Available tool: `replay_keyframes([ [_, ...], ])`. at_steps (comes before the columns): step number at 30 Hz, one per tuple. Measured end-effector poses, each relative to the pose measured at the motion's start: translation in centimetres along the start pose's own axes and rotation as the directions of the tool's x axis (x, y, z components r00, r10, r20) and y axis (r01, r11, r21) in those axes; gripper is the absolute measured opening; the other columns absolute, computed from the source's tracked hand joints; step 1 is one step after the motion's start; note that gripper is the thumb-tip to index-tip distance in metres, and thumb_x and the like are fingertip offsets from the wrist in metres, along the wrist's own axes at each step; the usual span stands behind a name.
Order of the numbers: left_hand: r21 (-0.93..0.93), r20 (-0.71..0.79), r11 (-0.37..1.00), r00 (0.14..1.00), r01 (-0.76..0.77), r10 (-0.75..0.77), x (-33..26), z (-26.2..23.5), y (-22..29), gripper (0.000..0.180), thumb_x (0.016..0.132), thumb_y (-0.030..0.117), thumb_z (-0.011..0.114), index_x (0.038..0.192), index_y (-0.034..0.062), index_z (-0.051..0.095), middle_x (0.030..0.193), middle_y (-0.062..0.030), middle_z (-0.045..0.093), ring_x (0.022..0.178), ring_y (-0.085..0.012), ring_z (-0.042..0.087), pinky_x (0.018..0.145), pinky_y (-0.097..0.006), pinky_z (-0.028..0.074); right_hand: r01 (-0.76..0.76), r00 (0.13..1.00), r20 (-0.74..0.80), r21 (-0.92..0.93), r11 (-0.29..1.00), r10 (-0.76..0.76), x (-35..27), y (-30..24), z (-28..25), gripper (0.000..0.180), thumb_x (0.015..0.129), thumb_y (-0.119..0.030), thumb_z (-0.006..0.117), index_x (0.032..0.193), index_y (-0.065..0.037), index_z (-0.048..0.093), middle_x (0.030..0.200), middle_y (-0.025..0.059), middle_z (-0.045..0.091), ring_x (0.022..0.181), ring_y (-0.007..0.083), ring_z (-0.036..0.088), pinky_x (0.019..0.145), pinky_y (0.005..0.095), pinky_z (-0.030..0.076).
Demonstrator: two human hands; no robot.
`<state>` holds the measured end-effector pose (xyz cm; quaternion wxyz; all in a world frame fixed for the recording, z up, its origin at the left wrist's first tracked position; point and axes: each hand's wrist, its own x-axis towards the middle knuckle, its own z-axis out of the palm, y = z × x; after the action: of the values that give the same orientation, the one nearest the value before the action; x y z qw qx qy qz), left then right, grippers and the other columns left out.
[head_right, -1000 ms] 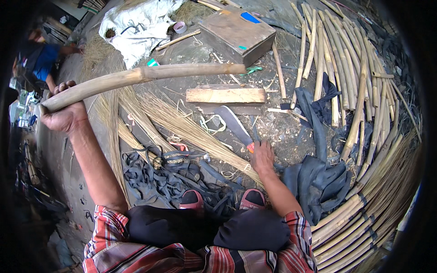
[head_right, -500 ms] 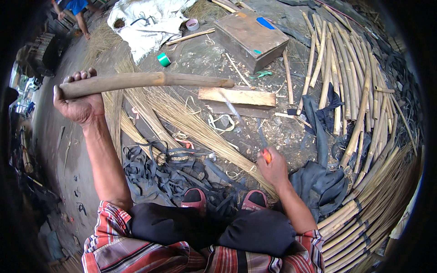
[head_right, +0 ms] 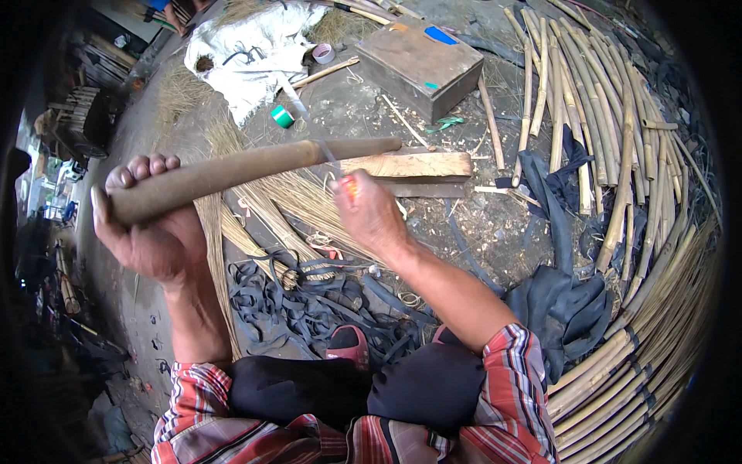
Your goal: The person sits on the floor and uses a knife to shave and taper bamboo poles. They repeatedly pick up a pole, carve it, and place it back among other poles and broom bundles.
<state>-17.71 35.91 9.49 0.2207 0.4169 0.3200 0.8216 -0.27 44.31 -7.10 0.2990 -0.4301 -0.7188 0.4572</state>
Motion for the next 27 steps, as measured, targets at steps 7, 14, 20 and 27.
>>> replay_keyframes([
  [7,-0.022,0.142,1.0,0.99,0.004,-0.001,-1.4,0.6,-0.5,0.046,0.104,0.054,0.037,0.089,0.0121,0.049,0.082,-0.0067,0.05,0.08,-0.0212,0.05,0.083,-0.04,0.041,0.097,0.994,-0.048,0.087,0.991,-0.093,-1.0,1.0,-0.9,0.03,0.1,-0.027,0.067,0.097,0.002,0.059,0.077,0.025,0.066,0.07,0.0397,0.069,0.061,0.0466,0.05],
  [14,-0.099,0.158,0.995,0.987,0.032,-0.016,-1.0,1.6,-1.1,0.043,0.103,0.052,0.039,0.087,0.0131,0.048,0.077,-0.0045,0.049,0.074,-0.0196,0.049,0.079,-0.038,0.04,0.223,0.974,-0.038,0.029,0.974,-0.222,-1.1,1.2,-1.6,0.019,0.102,-0.02,0.061,0.1,-0.001,0.057,0.072,0.0221,0.067,0.06,0.0349,0.071,0.052,0.0454,0.055],
  [20,-0.019,0.036,0.998,0.997,0.068,-0.067,-1.4,1.7,-0.5,0.045,0.104,0.051,0.04,0.082,0.0119,0.047,0.08,-0.0063,0.048,0.077,-0.0213,0.05,0.083,-0.038,0.042,0.0,0.998,-0.066,0.066,0.998,0.005,-1.0,1.7,-1.6,0.025,0.1,-0.025,0.064,0.098,0.0,0.058,0.076,0.0235,0.068,0.07,0.0407,0.072,0.06,0.0489,0.053],
  [27,-0.103,0.121,0.99,0.989,0.096,-0.083,-1.1,1.6,-0.6,0.049,0.104,0.055,0.039,0.08,0.013,0.048,0.079,-0.0049,0.047,0.075,-0.0202,0.048,0.087,-0.04,0.041,0.311,0.947,0.065,0.05,0.949,-0.314,-1.4,1.9,-1.7,0.022,0.1,-0.022,0.064,0.101,-0.001,0.057,0.078,0.0253,0.068,0.073,0.042,0.072,0.06,0.0495,0.056],
])
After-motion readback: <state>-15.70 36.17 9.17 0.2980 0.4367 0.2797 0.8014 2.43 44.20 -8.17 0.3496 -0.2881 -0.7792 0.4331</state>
